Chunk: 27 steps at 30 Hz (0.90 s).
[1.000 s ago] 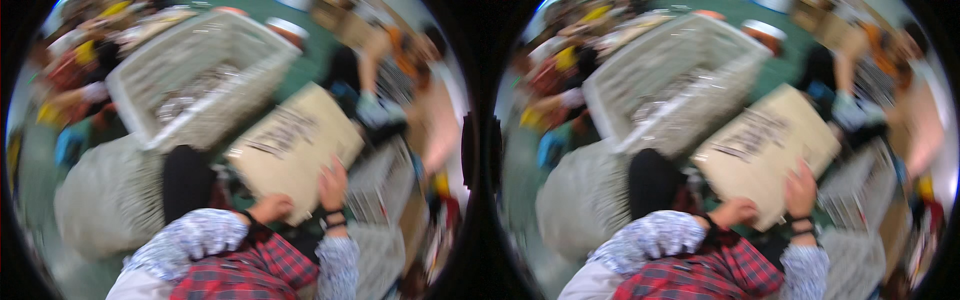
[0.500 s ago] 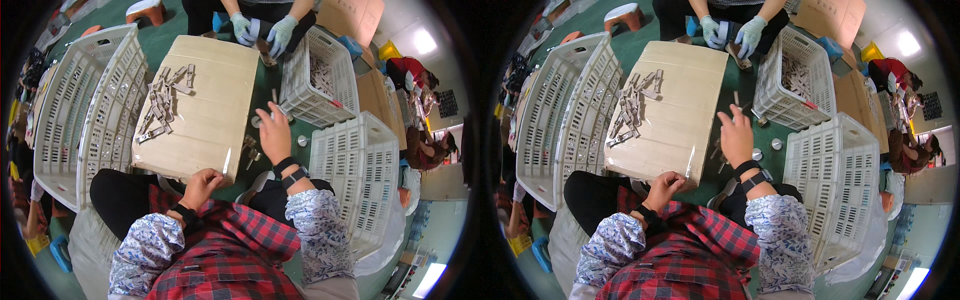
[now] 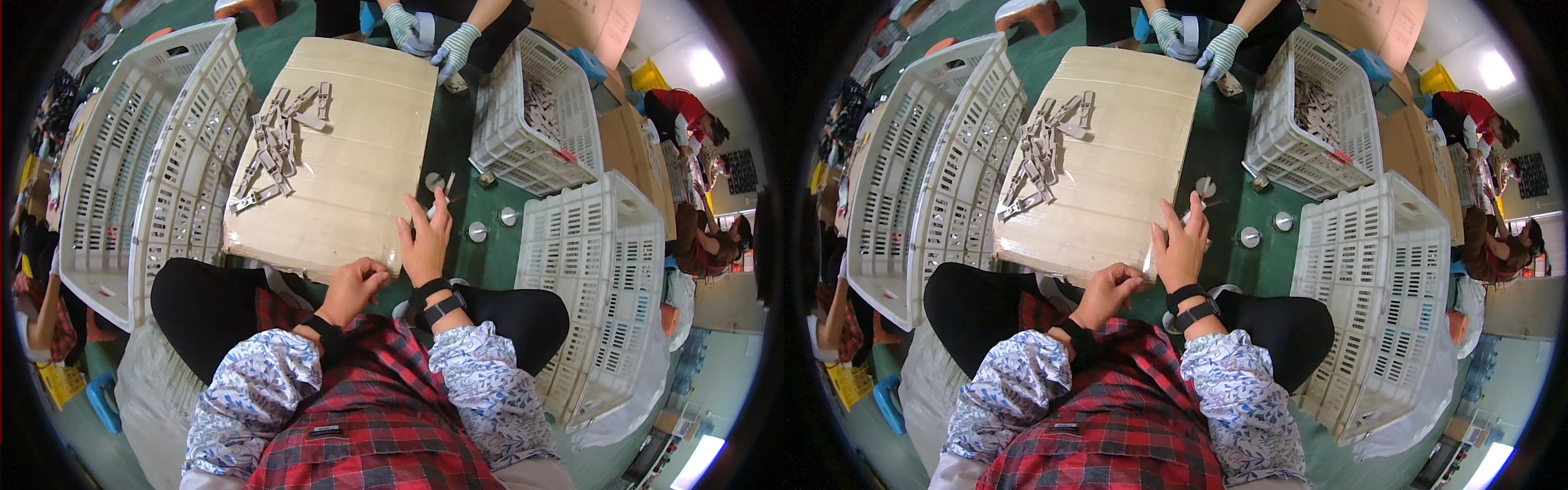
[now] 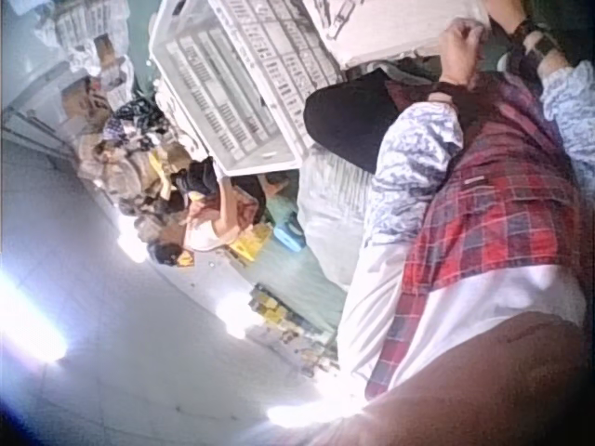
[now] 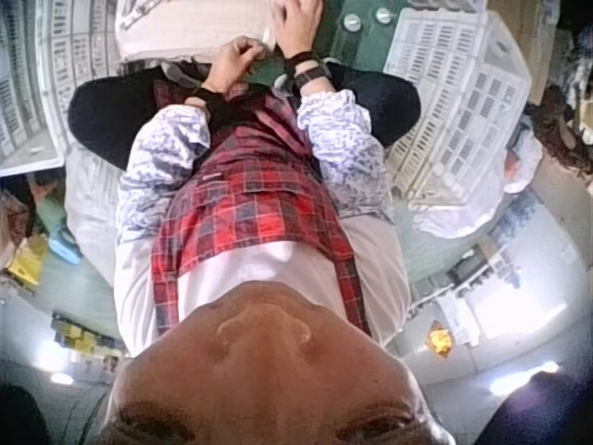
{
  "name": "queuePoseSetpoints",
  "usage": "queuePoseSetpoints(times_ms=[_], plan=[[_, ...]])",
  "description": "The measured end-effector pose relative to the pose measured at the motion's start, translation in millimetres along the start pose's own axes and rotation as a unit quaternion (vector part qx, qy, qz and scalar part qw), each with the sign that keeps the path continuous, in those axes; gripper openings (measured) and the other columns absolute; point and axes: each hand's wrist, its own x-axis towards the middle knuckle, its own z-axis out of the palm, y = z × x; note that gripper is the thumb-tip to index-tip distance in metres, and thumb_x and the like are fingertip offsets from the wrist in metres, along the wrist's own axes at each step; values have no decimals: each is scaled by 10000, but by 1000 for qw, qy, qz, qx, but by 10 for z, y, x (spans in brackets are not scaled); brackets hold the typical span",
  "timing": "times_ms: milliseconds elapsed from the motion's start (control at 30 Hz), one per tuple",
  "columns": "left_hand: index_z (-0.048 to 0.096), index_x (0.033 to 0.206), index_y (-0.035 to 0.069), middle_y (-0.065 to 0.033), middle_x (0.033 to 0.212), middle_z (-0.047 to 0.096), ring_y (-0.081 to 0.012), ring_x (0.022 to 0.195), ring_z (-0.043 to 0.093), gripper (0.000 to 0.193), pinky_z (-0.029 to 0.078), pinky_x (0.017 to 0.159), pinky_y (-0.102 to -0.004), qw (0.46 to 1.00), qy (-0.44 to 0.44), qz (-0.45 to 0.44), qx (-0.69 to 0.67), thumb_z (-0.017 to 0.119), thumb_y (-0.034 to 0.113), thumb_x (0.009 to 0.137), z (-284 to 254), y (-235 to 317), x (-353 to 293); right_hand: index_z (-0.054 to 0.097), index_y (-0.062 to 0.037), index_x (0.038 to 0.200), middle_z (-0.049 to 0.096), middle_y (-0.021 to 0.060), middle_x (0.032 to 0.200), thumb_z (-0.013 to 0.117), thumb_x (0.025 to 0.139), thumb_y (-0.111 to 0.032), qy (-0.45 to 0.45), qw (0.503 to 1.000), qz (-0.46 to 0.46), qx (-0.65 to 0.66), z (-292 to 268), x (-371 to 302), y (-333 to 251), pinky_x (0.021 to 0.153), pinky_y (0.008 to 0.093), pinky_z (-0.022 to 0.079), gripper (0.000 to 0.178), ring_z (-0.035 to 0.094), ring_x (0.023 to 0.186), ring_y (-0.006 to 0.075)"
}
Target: The recorder and colleagues assemble small plastic and metal components at a manufacturing workstation.
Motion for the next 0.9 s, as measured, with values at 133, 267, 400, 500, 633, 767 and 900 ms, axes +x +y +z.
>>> queuePoseSetpoints(times_ms=[133,267,400,500,633,767,900], plan=[[638,952,-20,-61,750,662,-108,528,584,148,481,498,-248,999,6,-12,-52,620,127,948,78,-59,-2,576,-189,1339,287,185,1537,699,842,-185,-2,999,27,23,31,-110,82,1078,498,337,512,363,1318,415],[638,951,-21,-56,727,662,-106,524,584,170,476,483,-251,999,1,-9,-35,609,146,956,40,-34,75,564,-194,1354,277,190,1539,699,840,-178,-24,999,25,19,42,-135,134,1084,492,332,531,351,1328,414],[631,988,-21,-54,734,662,-97,553,598,180,477,461,-242,1000,0,-8,9,590,153,969,19,13,92,593,-184,1323,292,180,1538,676,849,-145,-27,999,18,33,41,-109,79,1076,472,353,483,372,1315,402],[638,976,-19,-56,692,663,-104,522,595,186,471,456,-252,1000,3,-9,-5,593,161,964,19,-7,135,626,-178,1281,319,172,1531,661,853,-122,-31,999,-10,16,55,-76,82,1062,457,373,433,401,1287,394],[648,1022,-9,-55,690,664,-106,527,605,197,469,453,-253,1000,1,-6,-5,591,172,967,27,-2,135,655,-182,1242,350,166,1520,650,854,-113,-24,999,-35,-19,48,-59,113,1042,454,395,394,433,1244,387],[662,1051,24,-68,698,671,-127,512,611,215,479,466,-278,998,8,24,64,600,211,966,13,62,71,655,-188,1242,348,161,1522,648,855,-119,-34,999,-24,-22,39,-82,124,1031,456,405,393,438,1236,385],[687,1068,88,-89,798,690,-216,655,660,268,520,600,-348,961,29,133,242,652,309,921,-59,93,52,654,-199,1243,351,149,1523,649,855,-129,-31,999,-33,-25,50,-73,111,1018,459,417,394,440,1238,382]])
